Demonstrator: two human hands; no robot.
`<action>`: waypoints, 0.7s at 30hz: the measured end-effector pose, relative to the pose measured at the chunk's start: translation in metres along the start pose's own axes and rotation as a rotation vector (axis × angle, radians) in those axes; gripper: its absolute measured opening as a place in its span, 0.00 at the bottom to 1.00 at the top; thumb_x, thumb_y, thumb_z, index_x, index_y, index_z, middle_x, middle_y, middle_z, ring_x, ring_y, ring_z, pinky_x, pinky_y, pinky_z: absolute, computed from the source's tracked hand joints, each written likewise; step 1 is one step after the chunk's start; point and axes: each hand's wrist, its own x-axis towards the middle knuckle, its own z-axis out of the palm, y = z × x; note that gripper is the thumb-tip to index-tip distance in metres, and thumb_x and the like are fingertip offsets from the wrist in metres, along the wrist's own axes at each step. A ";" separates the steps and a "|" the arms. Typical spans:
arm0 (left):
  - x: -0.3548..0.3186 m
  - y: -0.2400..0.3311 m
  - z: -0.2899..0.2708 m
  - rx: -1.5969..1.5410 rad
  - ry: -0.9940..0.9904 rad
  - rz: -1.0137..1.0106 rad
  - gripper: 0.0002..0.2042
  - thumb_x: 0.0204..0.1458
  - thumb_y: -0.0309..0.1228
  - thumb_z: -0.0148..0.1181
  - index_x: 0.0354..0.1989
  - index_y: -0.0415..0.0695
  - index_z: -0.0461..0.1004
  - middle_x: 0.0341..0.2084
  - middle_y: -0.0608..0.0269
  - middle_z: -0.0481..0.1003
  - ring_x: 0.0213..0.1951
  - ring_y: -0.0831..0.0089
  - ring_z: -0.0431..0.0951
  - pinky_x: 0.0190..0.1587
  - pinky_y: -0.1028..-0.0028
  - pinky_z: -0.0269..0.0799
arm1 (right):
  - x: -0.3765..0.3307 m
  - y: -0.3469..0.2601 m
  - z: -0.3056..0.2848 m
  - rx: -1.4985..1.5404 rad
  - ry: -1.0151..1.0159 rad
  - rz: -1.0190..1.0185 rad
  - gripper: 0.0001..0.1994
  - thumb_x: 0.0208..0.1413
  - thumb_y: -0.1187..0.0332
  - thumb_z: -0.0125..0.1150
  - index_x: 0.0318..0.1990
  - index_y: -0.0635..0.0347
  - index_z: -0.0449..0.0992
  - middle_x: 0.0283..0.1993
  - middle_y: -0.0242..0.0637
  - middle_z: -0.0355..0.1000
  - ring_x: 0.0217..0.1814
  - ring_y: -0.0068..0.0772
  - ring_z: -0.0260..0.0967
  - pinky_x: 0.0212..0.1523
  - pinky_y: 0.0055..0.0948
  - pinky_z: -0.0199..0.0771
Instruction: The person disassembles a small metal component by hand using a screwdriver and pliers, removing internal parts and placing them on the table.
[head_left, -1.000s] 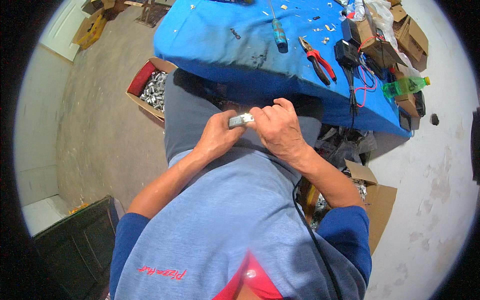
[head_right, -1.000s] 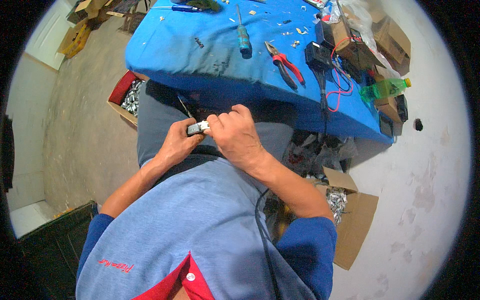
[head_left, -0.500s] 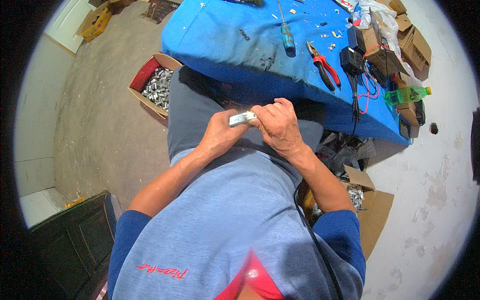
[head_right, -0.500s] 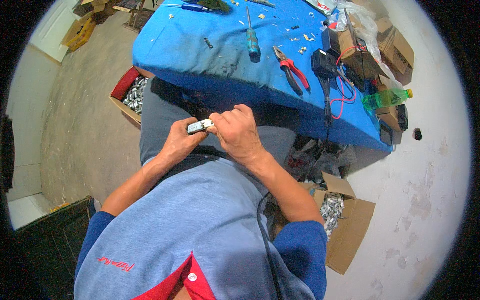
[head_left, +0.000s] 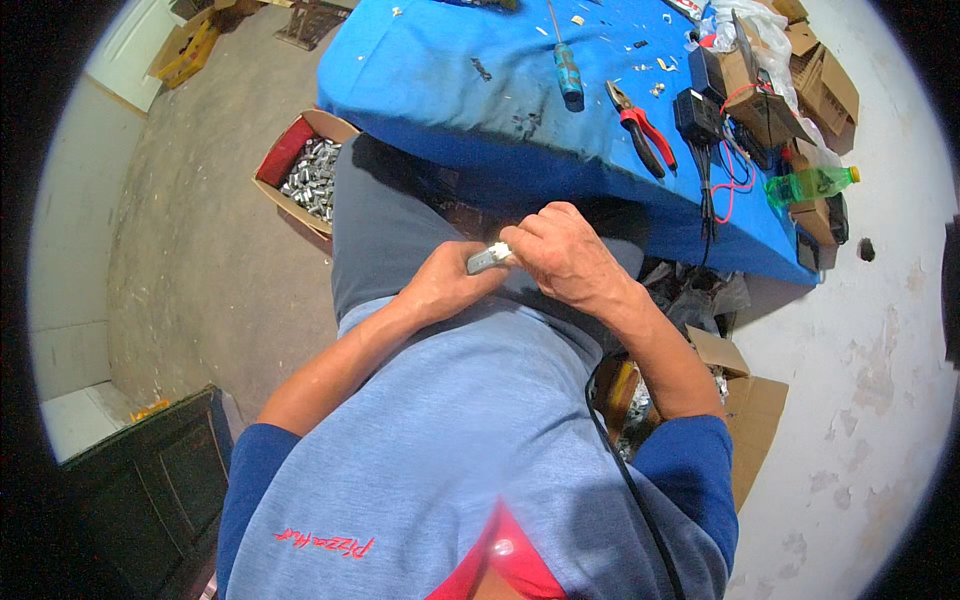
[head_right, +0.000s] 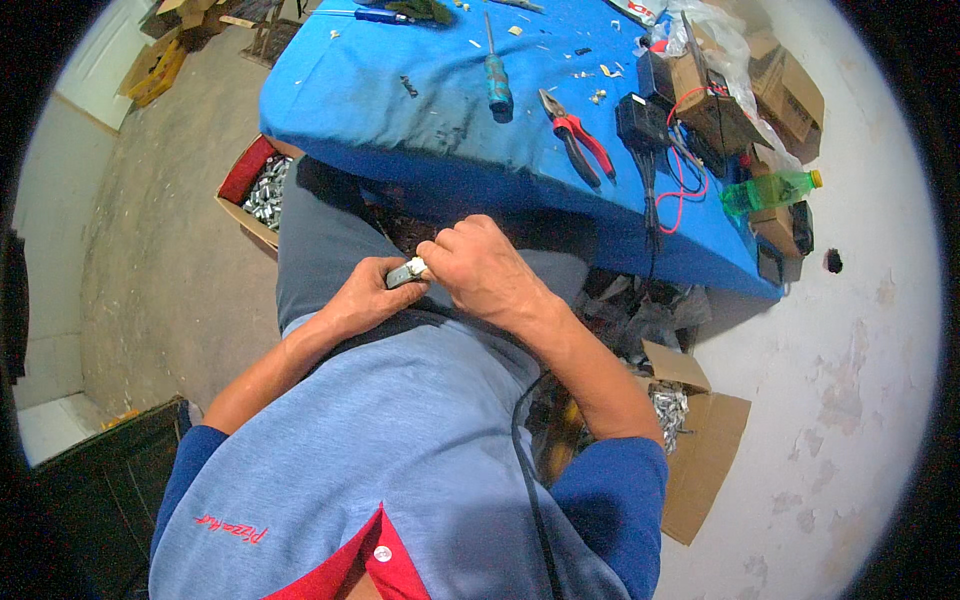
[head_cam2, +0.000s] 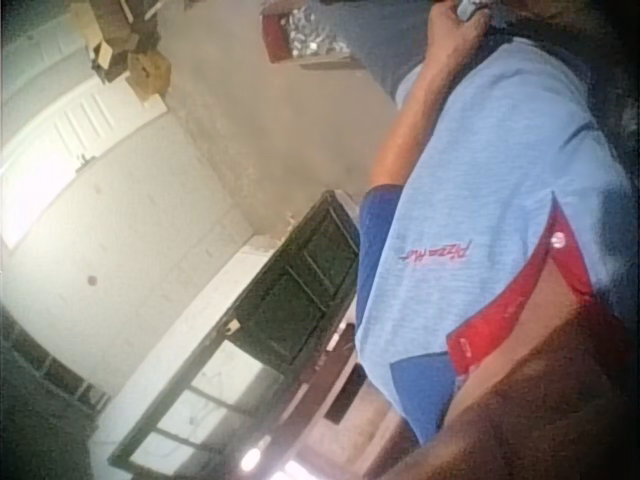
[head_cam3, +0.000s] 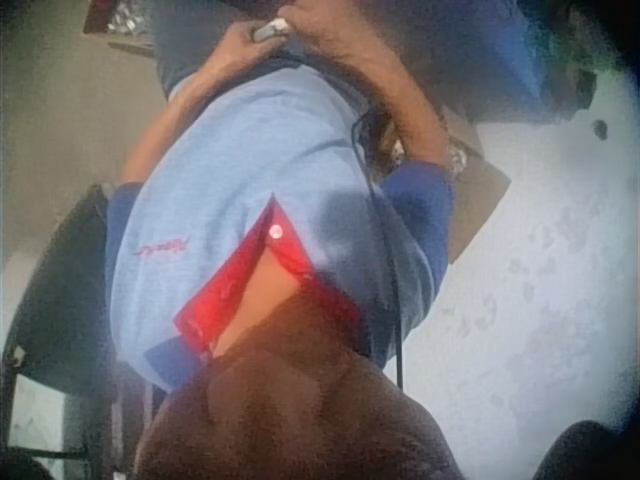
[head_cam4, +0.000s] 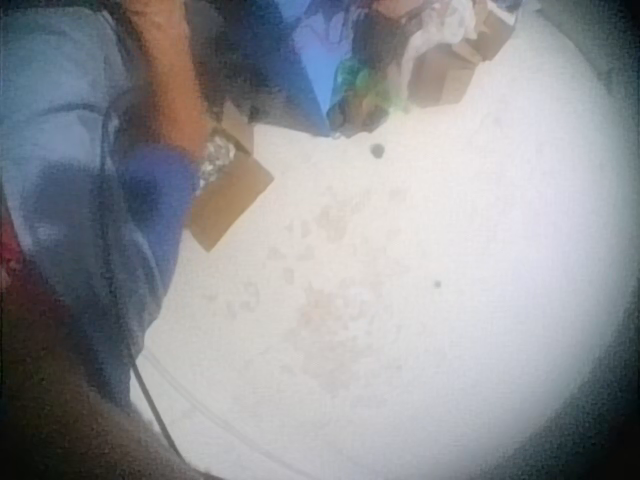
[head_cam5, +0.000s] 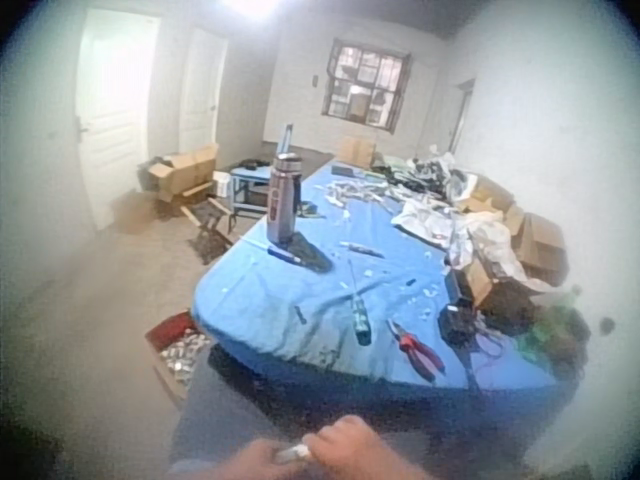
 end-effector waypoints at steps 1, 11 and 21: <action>0.001 -0.001 0.000 0.009 0.033 0.022 0.12 0.53 0.34 0.62 0.27 0.37 0.74 0.20 0.69 0.71 0.25 0.81 0.67 0.27 0.73 0.64 | -0.001 -0.001 0.002 -0.012 0.043 0.019 0.08 0.49 0.69 0.61 0.36 0.58 0.72 0.27 0.35 0.68 0.32 0.40 0.68 0.39 0.40 0.65; 0.003 -0.006 0.002 0.095 0.124 0.047 0.13 0.54 0.35 0.63 0.30 0.36 0.74 0.19 0.65 0.71 0.25 0.77 0.69 0.27 0.70 0.66 | -0.005 -0.003 0.003 0.072 0.064 0.127 0.11 0.49 0.70 0.65 0.40 0.60 0.74 0.26 0.40 0.69 0.31 0.42 0.70 0.36 0.40 0.67; 0.003 -0.006 0.003 0.208 -0.001 0.027 0.16 0.53 0.39 0.64 0.34 0.35 0.76 0.21 0.58 0.74 0.26 0.75 0.71 0.29 0.67 0.67 | -0.007 0.004 -0.015 0.382 -0.311 0.315 0.11 0.59 0.64 0.55 0.41 0.62 0.76 0.33 0.48 0.74 0.38 0.55 0.72 0.37 0.45 0.70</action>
